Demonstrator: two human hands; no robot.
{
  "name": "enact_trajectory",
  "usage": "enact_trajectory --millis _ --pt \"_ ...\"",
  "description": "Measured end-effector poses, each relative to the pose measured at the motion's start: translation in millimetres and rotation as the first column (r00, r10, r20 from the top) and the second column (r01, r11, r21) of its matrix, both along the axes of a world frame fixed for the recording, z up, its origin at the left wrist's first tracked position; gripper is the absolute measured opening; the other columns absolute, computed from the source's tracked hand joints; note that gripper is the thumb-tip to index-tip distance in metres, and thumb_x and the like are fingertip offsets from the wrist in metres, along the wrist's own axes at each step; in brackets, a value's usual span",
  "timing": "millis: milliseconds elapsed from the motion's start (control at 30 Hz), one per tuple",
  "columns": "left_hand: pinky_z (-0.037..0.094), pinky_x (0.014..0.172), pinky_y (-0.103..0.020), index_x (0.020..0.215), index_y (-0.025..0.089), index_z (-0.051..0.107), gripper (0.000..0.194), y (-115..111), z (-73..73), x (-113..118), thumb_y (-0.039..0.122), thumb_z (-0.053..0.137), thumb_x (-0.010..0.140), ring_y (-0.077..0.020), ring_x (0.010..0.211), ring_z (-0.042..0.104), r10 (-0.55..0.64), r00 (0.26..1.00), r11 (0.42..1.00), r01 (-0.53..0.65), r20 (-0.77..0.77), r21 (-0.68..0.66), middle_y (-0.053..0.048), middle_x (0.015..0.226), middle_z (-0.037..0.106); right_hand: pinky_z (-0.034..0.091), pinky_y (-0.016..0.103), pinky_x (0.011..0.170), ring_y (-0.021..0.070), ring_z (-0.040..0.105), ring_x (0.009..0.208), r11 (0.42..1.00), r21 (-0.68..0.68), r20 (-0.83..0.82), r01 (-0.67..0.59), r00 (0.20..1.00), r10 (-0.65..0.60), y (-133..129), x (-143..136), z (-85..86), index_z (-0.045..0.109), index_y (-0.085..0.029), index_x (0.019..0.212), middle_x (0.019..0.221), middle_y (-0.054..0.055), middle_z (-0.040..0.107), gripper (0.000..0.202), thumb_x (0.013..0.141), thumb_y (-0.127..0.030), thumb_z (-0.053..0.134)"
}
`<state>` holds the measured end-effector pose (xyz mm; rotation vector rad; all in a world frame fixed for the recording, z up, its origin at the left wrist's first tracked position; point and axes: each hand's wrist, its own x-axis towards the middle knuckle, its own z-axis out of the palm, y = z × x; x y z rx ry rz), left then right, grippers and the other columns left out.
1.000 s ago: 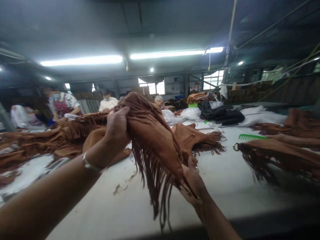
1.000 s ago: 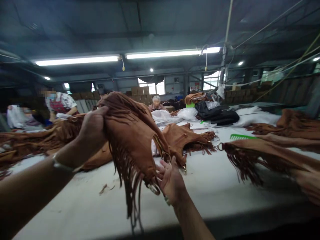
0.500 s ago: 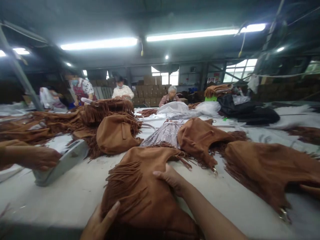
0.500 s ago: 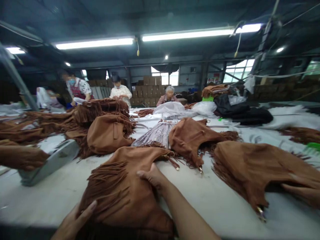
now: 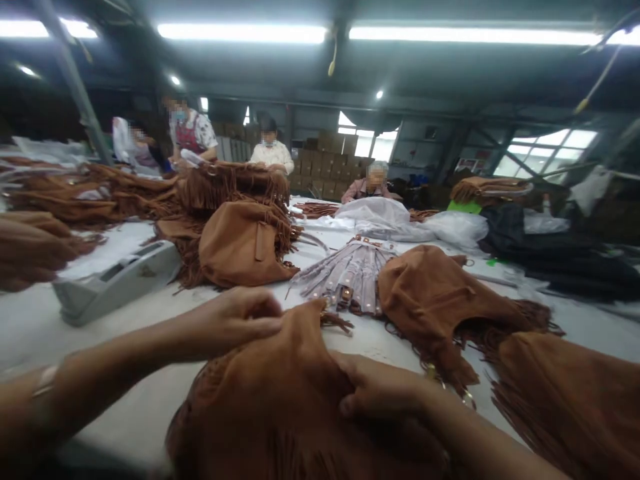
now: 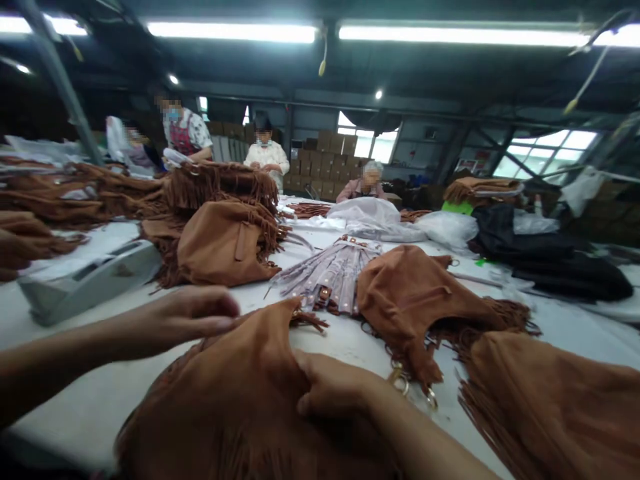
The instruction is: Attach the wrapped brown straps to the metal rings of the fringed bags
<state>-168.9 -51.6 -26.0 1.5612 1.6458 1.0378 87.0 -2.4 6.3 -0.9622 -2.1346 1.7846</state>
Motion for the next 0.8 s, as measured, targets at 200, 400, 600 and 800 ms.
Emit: enact_trajectory --millis 200,400,600,800 --pt "0.049 0.076 -0.033 0.092 0.02 0.068 0.035 126 23.9 62 0.045 0.063 0.068 -0.0273 0.093 0.063 -0.092 0.921 0.996 0.088 -0.38 -0.027 -0.009 0.089 0.07 0.049 0.033 0.08 0.0218 0.065 0.086 0.978 -0.112 -0.118 0.178 0.975 -0.191 -3 1 -37.2 0.064 -0.017 0.112 0.098 0.003 0.069 0.041 0.071 -0.024 0.062" --pt "0.046 0.064 -0.029 0.098 0.016 0.058 0.035 163 -5.7 70 0.041 0.057 0.073 -0.0242 0.075 0.064 -0.134 0.866 0.991 0.119 -0.481 -0.06 -0.009 0.084 0.067 0.046 0.024 0.058 0.0151 0.06 0.064 0.848 0.157 -0.019 0.506 0.86 -0.51 17 19 -52.7 0.066 -0.014 0.074 0.068 0.002 0.063 0.033 0.081 -0.045 0.055" --pt "0.044 0.082 -0.039 0.096 0.014 0.056 0.021 150 -19.9 79 0.022 0.047 0.078 -0.0276 0.093 0.056 -0.102 0.796 0.959 0.239 -0.597 0.155 -0.013 0.097 0.061 0.042 0.022 0.047 0.0095 0.055 0.052 0.616 0.369 0.05 0.696 0.647 -0.761 114 34 -34.7 0.062 -0.013 0.082 0.079 0.004 0.064 0.033 0.086 -0.043 0.049" --pt "0.039 0.084 -0.04 0.083 0.016 0.058 0.013 153 -26.2 78 0.022 0.046 0.084 -0.0257 0.091 0.051 -0.061 0.77 0.732 0.467 -0.635 0.495 -0.01 0.092 0.059 0.053 0.035 0.074 0.0169 0.062 0.085 0.524 0.591 0.232 0.614 0.492 -0.839 210 11 -20.4 0.06 -0.014 0.107 0.103 0.007 0.063 0.026 0.091 -0.034 0.056"
